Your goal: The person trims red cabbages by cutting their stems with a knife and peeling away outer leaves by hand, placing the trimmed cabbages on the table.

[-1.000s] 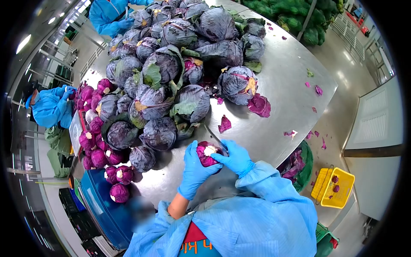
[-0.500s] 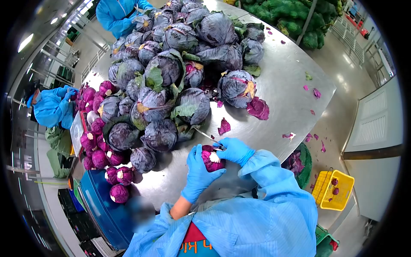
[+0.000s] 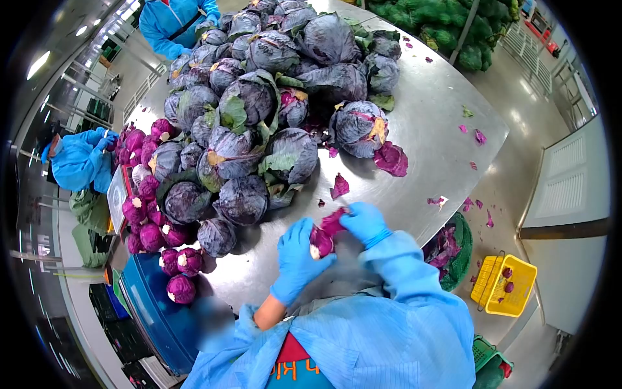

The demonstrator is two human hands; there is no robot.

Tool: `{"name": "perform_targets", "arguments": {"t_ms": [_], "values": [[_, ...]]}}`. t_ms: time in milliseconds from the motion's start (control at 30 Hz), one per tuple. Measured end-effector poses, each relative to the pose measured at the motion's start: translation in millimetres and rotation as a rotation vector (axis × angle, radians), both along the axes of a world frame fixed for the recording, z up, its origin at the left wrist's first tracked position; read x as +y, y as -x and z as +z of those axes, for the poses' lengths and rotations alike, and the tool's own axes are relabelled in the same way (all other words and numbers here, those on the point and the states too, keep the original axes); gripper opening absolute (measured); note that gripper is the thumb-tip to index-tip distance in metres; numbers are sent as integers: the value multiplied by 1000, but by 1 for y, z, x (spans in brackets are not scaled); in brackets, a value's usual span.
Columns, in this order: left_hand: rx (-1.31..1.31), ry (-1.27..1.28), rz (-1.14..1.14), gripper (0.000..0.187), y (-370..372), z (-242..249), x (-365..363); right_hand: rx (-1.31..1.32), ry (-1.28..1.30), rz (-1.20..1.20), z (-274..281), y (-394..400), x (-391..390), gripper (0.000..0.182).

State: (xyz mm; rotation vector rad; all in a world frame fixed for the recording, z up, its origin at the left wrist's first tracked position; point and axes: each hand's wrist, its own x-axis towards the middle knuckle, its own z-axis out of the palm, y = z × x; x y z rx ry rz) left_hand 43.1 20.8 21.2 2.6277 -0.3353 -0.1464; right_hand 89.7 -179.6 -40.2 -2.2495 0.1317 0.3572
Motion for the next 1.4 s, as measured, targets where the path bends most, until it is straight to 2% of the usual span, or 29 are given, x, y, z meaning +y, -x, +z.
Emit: {"name": "perform_targets", "arguments": {"t_ms": [67, 133, 167, 200, 233, 300, 367, 400, 433, 467, 533, 567, 700, 767, 900, 1100, 1167, 1267, 1333, 1400], "values": [[-96, 98, -141, 92, 9, 4, 22, -34, 333, 3, -17, 9, -26, 26], [-61, 242, -56, 95, 18, -4, 44, 0, 257, -212, -48, 22, -76, 30], [-75, 269, 1, 95, 21, -6, 55, -46, 375, -172, -50, 30, -103, 28], [-91, 298, 58, 96, 23, -10, 64, -96, 494, -131, -43, 35, -120, 28], [-71, 417, 108, 97, 27, -21, 73, -182, 485, -193, -26, 38, -119, 27], [-24, 491, 58, 97, 26, -25, 81, -359, 464, -333, 4, 41, -109, 30], [-1, 506, -3, 93, 24, -20, 80, -405, 198, -242, 1, 47, -81, 35], [-8, 481, -24, 91, 24, -16, 77, -336, 217, -87, 6, 42, -59, 37], [-16, 455, -46, 89, 23, -12, 75, -81, -192, -90, 12, 41, -28, 42], [-25, 427, -70, 87, 22, -10, 74, 141, -331, -26, 18, 37, -3, 46], [-3, 422, -20, 82, 25, -27, 74, 328, -557, 48, -5, 34, 41, 52], [8, 417, 10, 79, 27, -33, 74, 533, -593, 4, 7, 29, 54, 46], [41, 520, 129, 78, 30, -30, 73, 671, -809, -10, -5, 19, 61, 34], [40, 570, 214, 80, 31, -26, 69, 676, -772, 43, -6, 15, 59, 32], [127, 511, 166, 84, 31, -36, 78, 600, -695, 92, -4, 13, 62, 29], [219, 641, 223, 84, 32, -39, 81, -118, -253, 478, -21, 23, 62, 29], [270, 761, 259, 83, 34, -39, 86, -73, -83, 414, -24, 23, 54, 28], [250, 799, 150, 82, 39, -40, 104, -48, 103, 315, -49, 30, 25, 24], [319, 995, 282, 82, 45, -40, 108, -129, 241, 230, -50, 33, 4, 20], [395, 1177, 400, 82, 49, -47, 117, -18, 424, 94, -43, 31, -27, 25]]}}
